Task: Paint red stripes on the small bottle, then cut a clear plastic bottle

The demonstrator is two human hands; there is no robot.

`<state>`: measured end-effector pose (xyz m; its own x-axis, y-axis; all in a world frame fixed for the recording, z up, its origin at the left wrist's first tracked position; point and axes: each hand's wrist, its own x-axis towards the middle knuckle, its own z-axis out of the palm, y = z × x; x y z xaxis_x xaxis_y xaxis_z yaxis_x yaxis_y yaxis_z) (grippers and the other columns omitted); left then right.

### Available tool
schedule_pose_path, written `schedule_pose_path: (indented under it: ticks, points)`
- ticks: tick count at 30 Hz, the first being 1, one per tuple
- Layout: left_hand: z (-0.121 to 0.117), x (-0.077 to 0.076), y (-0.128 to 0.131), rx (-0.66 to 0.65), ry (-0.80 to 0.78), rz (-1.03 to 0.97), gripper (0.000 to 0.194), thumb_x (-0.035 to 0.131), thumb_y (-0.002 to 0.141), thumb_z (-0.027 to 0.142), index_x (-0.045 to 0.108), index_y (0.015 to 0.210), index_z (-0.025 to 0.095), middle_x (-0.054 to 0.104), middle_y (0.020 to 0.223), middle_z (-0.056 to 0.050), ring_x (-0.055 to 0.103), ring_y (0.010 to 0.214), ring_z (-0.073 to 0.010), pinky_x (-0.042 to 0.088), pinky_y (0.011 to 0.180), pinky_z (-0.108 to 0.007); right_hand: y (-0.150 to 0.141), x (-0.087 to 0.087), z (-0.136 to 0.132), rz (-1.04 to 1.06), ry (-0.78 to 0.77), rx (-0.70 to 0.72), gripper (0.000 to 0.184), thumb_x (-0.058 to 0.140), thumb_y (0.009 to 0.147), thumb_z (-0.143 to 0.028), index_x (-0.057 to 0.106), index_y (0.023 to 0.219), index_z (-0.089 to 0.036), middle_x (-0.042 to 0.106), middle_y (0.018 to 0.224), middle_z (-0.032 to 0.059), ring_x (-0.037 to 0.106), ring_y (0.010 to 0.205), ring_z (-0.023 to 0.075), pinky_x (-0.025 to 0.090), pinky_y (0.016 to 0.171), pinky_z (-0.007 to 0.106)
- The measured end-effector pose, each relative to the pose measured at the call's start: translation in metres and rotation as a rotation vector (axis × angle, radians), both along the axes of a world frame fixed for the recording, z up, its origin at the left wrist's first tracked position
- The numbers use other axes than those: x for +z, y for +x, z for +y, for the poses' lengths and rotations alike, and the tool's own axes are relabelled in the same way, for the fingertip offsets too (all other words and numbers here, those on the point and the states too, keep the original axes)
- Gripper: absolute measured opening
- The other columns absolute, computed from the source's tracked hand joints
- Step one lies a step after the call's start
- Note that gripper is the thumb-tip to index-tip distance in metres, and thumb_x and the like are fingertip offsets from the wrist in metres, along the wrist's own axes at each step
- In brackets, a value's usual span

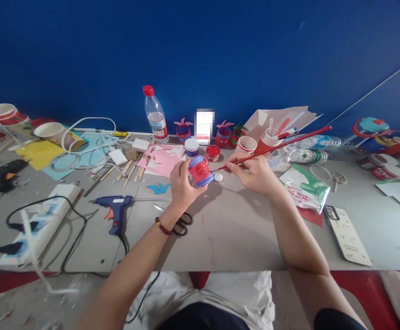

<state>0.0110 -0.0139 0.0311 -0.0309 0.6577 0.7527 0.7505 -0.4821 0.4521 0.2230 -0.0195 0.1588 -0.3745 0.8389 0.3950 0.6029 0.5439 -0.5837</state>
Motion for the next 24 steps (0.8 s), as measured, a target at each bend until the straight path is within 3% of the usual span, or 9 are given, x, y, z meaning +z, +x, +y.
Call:
schedule_pose_path:
  ticks: [18, 24]
  points:
    - [0.000, 0.001, 0.002, 0.016, -0.016, 0.009, 0.082, 0.082, 0.065, 0.043, 0.048, 0.133, 0.014, 0.058, 0.117, -0.017, 0.059, 0.111, -0.0318, 0.051, 0.093, -0.046, -0.016, -0.004, -0.008, 0.102, -0.071, 0.141, 0.017, 0.054, 0.095, -0.024, 0.066, 0.084, -0.018, 0.070, 0.084, 0.0045, 0.060, 0.071, 0.0152, 0.046, 0.066, 0.030]
    - [0.000, 0.002, 0.003, 0.016, -0.019, -0.003, 0.081, 0.081, 0.066, 0.046, 0.047, 0.133, 0.014, 0.058, 0.117, -0.017, 0.059, 0.111, -0.0320, 0.050, 0.095, -0.046, -0.017, -0.003, -0.009, 0.065, -0.045, 0.112, 0.017, 0.054, 0.094, -0.023, 0.067, 0.084, -0.018, 0.071, 0.082, 0.0043, 0.059, 0.067, 0.0152, 0.046, 0.065, 0.030]
